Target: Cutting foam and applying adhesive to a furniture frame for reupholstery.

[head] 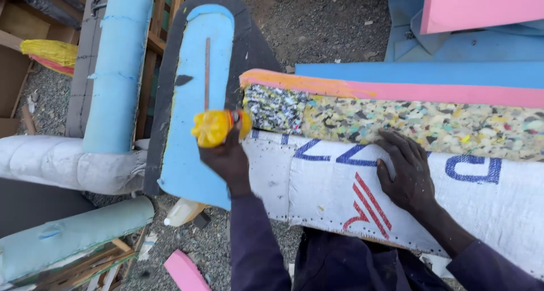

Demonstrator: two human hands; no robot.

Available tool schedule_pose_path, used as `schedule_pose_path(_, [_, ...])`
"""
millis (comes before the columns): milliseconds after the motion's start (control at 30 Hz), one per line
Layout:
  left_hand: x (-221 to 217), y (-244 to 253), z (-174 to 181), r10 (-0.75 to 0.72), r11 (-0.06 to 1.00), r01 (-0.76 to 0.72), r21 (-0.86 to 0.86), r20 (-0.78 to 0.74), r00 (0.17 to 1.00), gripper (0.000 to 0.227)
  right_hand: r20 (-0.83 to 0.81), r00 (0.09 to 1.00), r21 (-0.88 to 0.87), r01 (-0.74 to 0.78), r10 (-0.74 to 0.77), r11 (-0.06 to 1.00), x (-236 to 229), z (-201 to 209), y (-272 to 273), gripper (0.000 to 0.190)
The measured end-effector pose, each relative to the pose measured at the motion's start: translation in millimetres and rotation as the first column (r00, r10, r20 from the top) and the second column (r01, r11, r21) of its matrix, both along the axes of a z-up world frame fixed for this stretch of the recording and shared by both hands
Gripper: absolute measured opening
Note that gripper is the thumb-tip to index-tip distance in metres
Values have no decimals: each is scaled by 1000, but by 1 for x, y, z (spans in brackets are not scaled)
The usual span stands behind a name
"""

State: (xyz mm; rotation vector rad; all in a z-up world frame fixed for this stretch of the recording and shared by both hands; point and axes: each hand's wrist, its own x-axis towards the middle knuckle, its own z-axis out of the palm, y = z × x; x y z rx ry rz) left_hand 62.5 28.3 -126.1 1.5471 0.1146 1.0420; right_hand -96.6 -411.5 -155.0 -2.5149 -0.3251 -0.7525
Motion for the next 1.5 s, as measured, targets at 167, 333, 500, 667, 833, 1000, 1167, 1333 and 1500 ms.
schedule_pose_path(167, [59, 0, 6, -62, 988, 62, -141, 3, 998, 66, -46, 998, -14, -34, 33, 999, -5, 21, -1, 45])
schedule_pose_path(333, [76, 10, 30, -235, 972, 235, 5, 8, 972, 58, -114, 993, -40, 37, -42, 999, -9, 14, 5, 44])
schedule_pose_path(500, [-112, 49, 14, -4, 999, -24, -49, -492, 870, 64, -129, 992, -1, 16, -16, 1000, -6, 27, 8, 40])
schedule_pose_path(667, [-66, 40, -10, -107, 991, 132, 36, -390, 915, 67, -157, 987, -20, 23, -26, 1000, -7, 18, 11, 39])
schedule_pose_path(833, [-114, 1, 45, -316, 884, 456, 105, -585, 747, 57, -105, 994, -80, 20, -28, 997, 0, 26, 6, 39])
schedule_pose_path(1000, [-59, 3, -13, -1, 946, 87, 313, -263, 965, 37, -108, 994, -64, 16, -23, 998, -8, 33, 15, 41])
schedule_pose_path(1167, [-146, -36, 14, -235, 955, 289, 63, -431, 871, 43, -82, 997, -86, 0, -7, 996, -5, 17, 8, 46])
schedule_pose_path(1333, [-93, 35, 8, 40, 999, -46, -13, -283, 958, 53, -52, 999, -17, -18, 17, 1000, -9, 17, 3, 43])
schedule_pose_path(1500, [-74, 28, 43, 120, 959, -48, 279, -248, 961, 52, -35, 997, 30, -74, 75, 997, -6, 18, -1, 31])
